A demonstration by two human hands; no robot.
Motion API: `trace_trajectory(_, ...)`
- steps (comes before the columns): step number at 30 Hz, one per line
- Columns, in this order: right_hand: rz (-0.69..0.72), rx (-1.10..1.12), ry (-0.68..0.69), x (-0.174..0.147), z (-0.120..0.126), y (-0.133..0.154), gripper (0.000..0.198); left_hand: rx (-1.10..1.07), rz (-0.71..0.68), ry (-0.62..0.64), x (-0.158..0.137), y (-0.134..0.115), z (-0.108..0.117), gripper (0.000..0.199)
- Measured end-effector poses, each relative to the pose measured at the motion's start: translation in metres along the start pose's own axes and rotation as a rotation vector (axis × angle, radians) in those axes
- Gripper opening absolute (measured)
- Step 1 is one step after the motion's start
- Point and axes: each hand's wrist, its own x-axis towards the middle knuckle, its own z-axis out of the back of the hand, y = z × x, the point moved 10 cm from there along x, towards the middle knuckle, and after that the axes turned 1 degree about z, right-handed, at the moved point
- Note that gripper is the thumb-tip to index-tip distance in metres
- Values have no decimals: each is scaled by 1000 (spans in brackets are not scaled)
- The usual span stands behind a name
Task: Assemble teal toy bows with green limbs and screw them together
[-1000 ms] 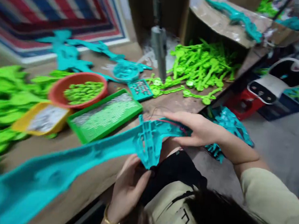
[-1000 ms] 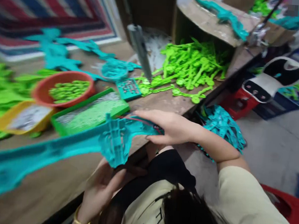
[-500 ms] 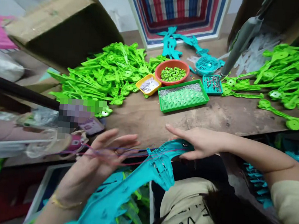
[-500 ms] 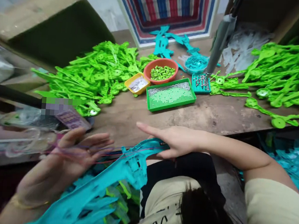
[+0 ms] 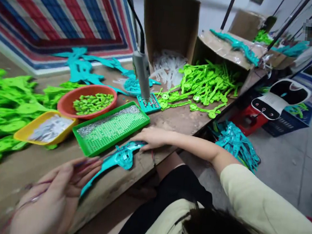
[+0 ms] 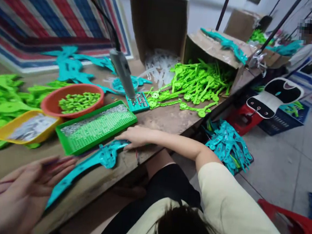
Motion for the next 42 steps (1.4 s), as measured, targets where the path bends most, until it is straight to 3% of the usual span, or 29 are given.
trace_trajectory(2,-28,2,-136,-19,20,-1,57,-145,140,-28,-6,12,-15,16)
trace_trajectory(4,-50,165,-309,-48,45,-1,51,-191,199,-38,-10,21,-20,17)
trace_trajectory(6,-167,373,-523,-85,65,-12,38,-189,194,-69,-7,28,-11,18)
trace_trajectory(8,-345,468,-628,-118,62,-20,25,-180,155,-128,-1,38,6,20)
trace_trajectory(10,-410,485,-552,-130,36,-9,17,-146,137,-188,5,52,22,23)
trace_trajectory(14,-293,300,-260,-113,-32,39,25,-55,176,-263,12,79,38,28)
trace_trajectory(17,-272,93,-183,-101,-54,53,28,-33,184,-280,7,85,41,29)
trace_trajectory(19,-301,110,-173,-99,-55,49,28,-20,213,-276,0,85,41,28)
trace_trajectory(21,-336,304,-199,-101,-52,42,24,-11,227,-284,-9,82,42,24)
trace_trajectory(26,-374,1277,-374,-109,-56,29,26,25,143,-316,-24,58,38,14)
trace_trajectory(28,-414,1488,-426,-111,-61,26,32,31,126,-303,-27,49,32,14)
trace_trajectory(34,-534,1579,-398,-112,-67,21,31,-13,179,-267,-28,43,21,19)
trace_trajectory(42,-539,1541,-341,-114,-60,23,28,-15,158,-212,-27,48,17,26)
